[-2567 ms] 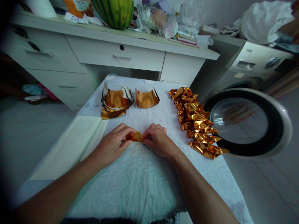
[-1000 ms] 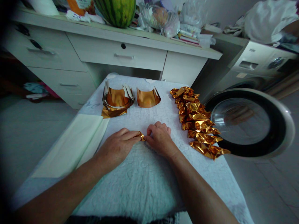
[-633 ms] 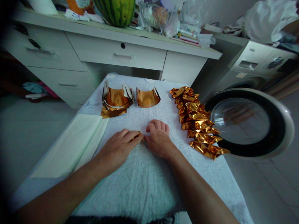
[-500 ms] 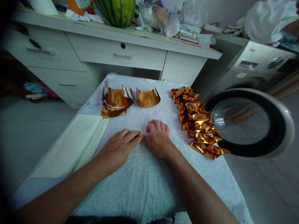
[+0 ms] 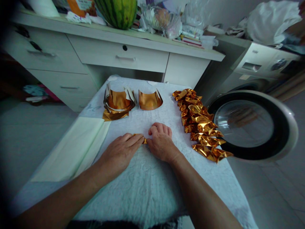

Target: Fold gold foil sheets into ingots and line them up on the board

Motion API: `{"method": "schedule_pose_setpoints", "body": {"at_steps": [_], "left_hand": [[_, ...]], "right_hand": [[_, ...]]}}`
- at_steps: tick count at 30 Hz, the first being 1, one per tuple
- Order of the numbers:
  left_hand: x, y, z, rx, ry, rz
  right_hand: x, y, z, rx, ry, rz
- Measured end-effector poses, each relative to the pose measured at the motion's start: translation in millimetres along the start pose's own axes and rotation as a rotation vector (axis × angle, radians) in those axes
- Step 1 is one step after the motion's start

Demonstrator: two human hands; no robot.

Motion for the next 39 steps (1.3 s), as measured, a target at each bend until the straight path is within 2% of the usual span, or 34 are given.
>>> {"method": "schedule_pose_setpoints", "body": {"at_steps": [7,11,17,31,39], "left_hand": [[-8.1,6.3,5.1,-0.050,0.047,-0.062],[-12.2,3.2,6.4,-0.051,0.054,-0.107],[-11.7,0.6,2.3,-0.025,0.057,-0.051],[-10.4,0.0,1.9,-0.002,0.026,0.024],[-12.1,1.5,3.5,-0.037,0.034,-0.005]], "right_hand": [[-1.6,0.1,0.6,-0.009,-0.015,-0.027],[-1.3,1.0,1.8,-0.029,-0.013,-0.034],[0.4,1.9,3.1,-0.027,0.005,-0.025],[-0.8,1.4,-3.9,0.056,-0.001,0.116],[-0.1,3.8,-7.9,0.090,-0.042,0.130]]}}
Point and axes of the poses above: each hand's wrist, its own x-axis towards the middle knuckle, its own y-axis out of the palm, z = x × y, the point moved 7 cm from there along x, towards the middle knuckle, and after that the axes turned 5 degrees about z, right-handed, at the moved point
